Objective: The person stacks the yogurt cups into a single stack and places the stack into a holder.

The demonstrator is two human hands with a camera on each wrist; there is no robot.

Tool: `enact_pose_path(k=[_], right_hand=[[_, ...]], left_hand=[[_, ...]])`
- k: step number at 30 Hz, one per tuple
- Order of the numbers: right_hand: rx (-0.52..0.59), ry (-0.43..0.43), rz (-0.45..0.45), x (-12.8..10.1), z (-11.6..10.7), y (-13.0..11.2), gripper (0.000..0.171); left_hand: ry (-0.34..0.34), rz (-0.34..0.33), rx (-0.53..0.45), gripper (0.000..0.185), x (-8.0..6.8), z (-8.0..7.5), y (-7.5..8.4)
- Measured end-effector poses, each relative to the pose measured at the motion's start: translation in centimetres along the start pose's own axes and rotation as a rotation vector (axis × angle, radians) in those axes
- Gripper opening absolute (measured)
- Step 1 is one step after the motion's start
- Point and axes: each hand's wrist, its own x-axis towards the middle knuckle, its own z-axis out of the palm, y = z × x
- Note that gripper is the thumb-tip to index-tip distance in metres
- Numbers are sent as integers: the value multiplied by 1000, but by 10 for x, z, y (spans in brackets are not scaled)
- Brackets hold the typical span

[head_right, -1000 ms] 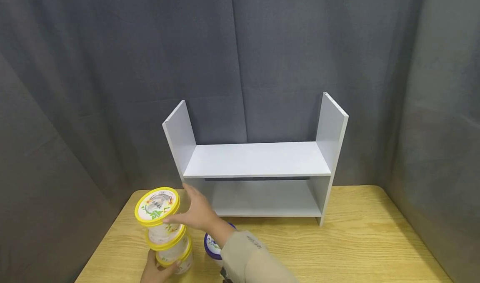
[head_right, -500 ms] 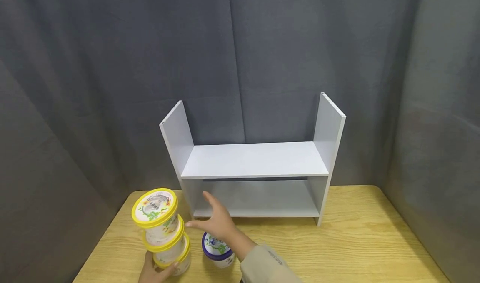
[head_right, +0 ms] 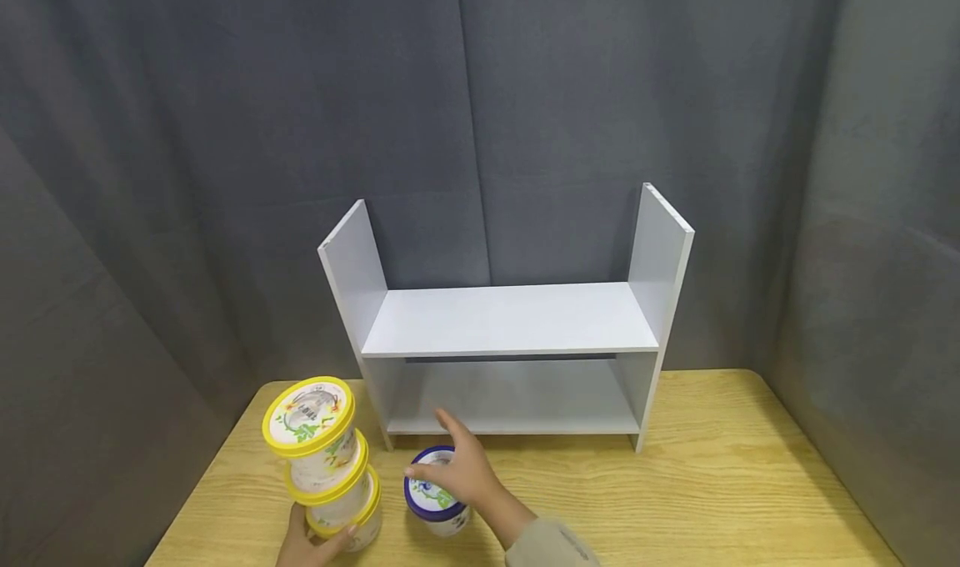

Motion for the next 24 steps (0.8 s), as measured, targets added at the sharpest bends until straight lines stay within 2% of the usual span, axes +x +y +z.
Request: enact_pose_path(k=[6, 13, 18, 24], right_hand=[[-29, 40, 32, -6, 0, 14, 86], [-66, 72, 62, -8, 3, 33, 88], [-95, 63, 91, -8, 5, 41, 92], [-117, 54, 94, -11, 8, 45, 97]], left_hand=[[17, 22, 21, 97, -1, 0, 0], [3, 23, 13, 94, -2, 0, 3], [9, 3, 15, 96, 1, -2, -2], [-4, 1, 26, 94, -3, -4, 6]])
